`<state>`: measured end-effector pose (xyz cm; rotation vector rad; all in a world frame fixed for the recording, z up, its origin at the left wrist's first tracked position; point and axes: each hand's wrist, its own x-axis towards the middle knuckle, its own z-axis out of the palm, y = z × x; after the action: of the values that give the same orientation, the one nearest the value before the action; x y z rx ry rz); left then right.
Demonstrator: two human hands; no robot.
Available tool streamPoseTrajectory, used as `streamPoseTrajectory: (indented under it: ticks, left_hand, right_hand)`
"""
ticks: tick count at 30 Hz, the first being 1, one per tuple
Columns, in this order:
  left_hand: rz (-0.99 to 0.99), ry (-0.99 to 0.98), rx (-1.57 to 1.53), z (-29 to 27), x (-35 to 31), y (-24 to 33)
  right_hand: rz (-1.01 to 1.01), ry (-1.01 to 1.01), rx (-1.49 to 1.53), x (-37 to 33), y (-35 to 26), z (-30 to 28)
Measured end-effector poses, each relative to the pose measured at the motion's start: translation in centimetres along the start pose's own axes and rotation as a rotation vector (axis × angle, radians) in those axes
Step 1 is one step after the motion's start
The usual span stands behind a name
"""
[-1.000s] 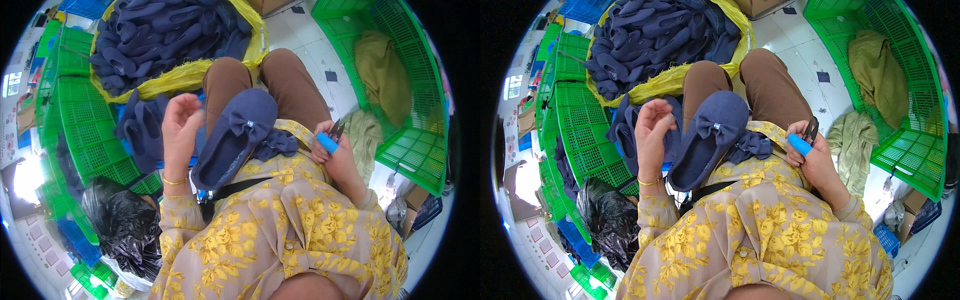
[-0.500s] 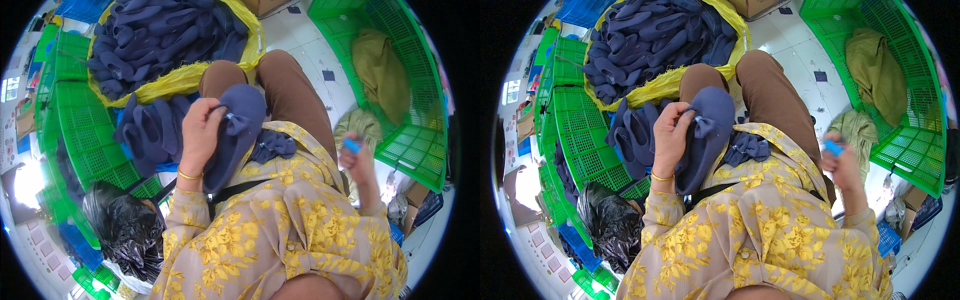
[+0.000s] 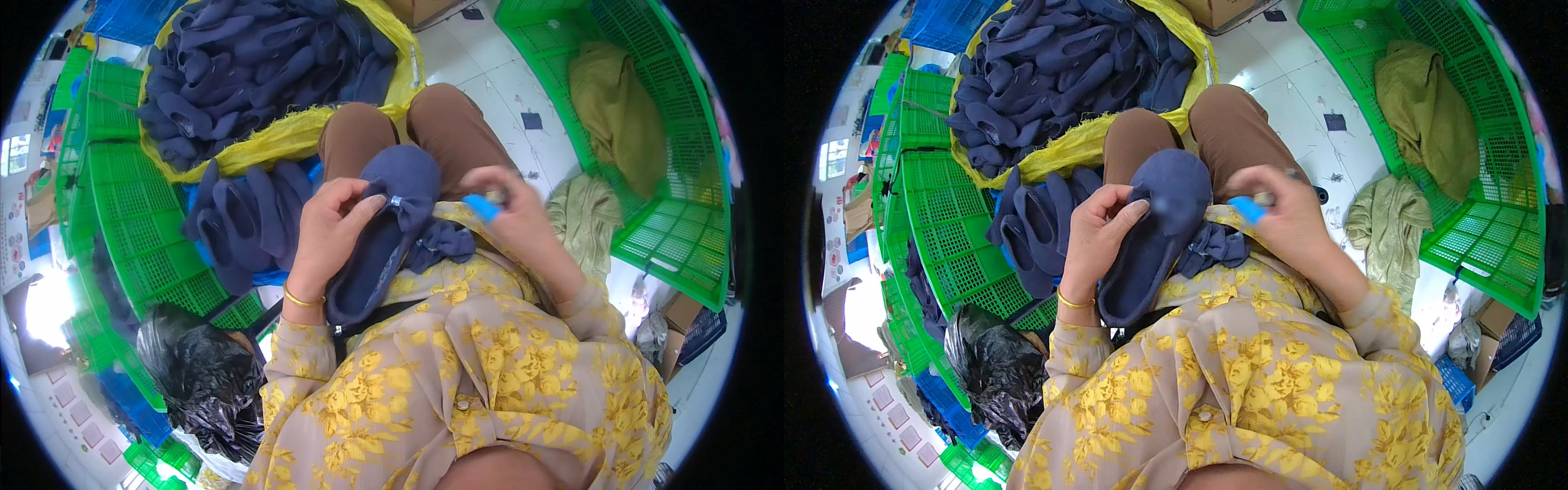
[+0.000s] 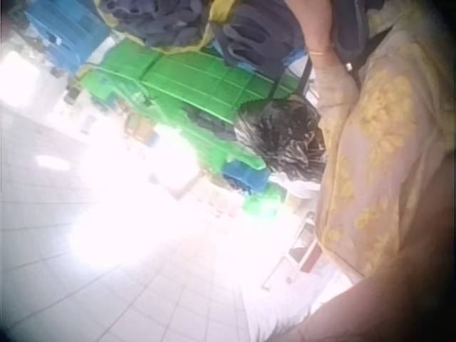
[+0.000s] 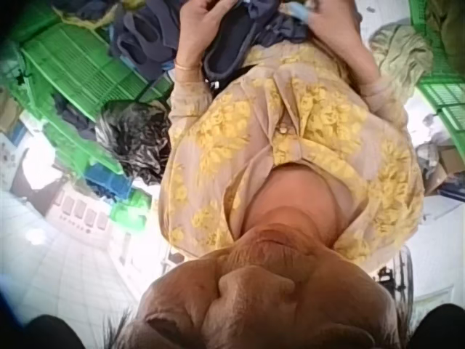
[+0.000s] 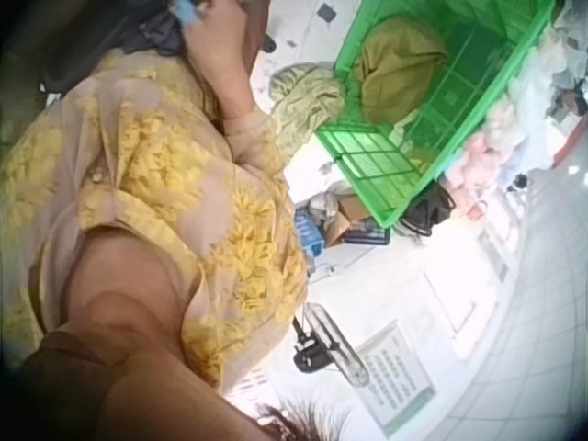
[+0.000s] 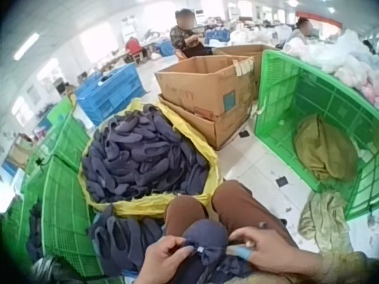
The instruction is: The person sews the upper part of a dark blue slip-on shoe using a blue-handled tool, likely a seam ripper or awl, to manipulate the thread. The person works on multiple shoes from a nearby pile, stitching along the edges and occasionally adjusting the shoe's position.
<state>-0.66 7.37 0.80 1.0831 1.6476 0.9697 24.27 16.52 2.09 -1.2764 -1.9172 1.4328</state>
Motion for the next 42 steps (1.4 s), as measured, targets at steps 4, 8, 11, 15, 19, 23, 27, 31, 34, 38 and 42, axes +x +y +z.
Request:
streamPoseTrajectory:
  ticks: [4,8,11,15,19,23,27,31,34,38,42]
  left_hand:
    - [-0.023,0.053,-0.208,0.2,0.4,0.7]
    - [-0.054,0.134,-0.589,0.4,1.4,1.3]
    - [-0.048,0.079,-0.661,0.9,2.7,1.3]
    - [-0.068,0.004,-0.492,2.9,3.8,2.0]
    - [-0.074,0.003,-0.337,3.6,4.5,2.2]
    - [-0.039,0.023,-0.262,4.9,5.5,1.4]
    - [0.037,0.099,-0.179,6.4,6.2,0.8]
    - [-0.028,0.133,-0.164,6.8,6.1,0.4]
    - [-0.085,0.101,-0.217,7.2,5.9,0.4]
    - [-0.006,0.054,-0.066,7.0,6.2,0.5]
    - [0.242,0.193,0.291,6.7,5.9,2.0]
  right_hand:
    - [-0.032,-0.314,-0.136,1.6,-0.2,3.2]
    - [0.182,-0.526,0.246,2.6,-0.5,2.2]
    - [0.368,-0.444,0.712,3.0,-0.9,0.8]
    - [-0.071,-0.051,0.397,4.2,-0.4,0.9]
    - [-0.587,0.174,-0.444,4.1,1.3,1.1]
    - [-0.603,0.079,-0.453,3.6,2.2,2.0]
    - [-0.551,0.035,-0.359,3.4,3.1,1.9]
    - [-0.528,0.016,-0.267,2.0,3.7,0.8]
    - [-0.426,0.006,-0.207,0.7,3.3,0.2]
    - [-0.13,-0.072,-0.04,0.3,3.6,-0.3]
    - [0.125,0.206,0.243,0.0,5.6,-2.2]
